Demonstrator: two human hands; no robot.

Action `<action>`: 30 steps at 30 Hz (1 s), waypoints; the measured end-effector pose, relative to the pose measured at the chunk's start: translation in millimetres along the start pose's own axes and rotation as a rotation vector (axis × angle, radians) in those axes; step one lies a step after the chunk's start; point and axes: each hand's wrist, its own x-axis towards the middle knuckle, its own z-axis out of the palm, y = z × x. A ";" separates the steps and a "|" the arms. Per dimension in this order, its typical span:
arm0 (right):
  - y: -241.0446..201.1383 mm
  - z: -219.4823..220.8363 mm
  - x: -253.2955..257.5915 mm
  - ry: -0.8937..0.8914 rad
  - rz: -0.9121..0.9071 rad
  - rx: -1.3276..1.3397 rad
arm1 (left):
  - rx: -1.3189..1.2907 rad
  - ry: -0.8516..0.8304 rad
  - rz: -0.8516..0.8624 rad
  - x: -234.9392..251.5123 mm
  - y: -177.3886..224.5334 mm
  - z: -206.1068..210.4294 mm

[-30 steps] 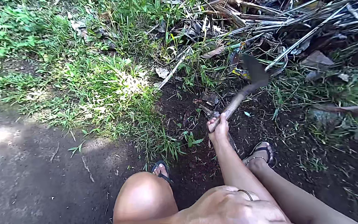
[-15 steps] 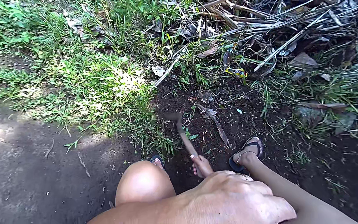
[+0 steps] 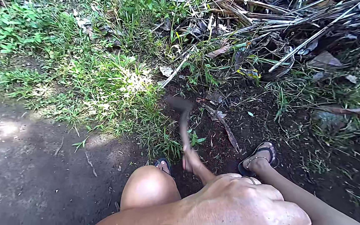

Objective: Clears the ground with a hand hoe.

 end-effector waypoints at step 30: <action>-22.3 20.7 13.7 -0.051 0.191 -0.185 | 0.024 -0.001 -0.024 -4.8 2.9 -2.4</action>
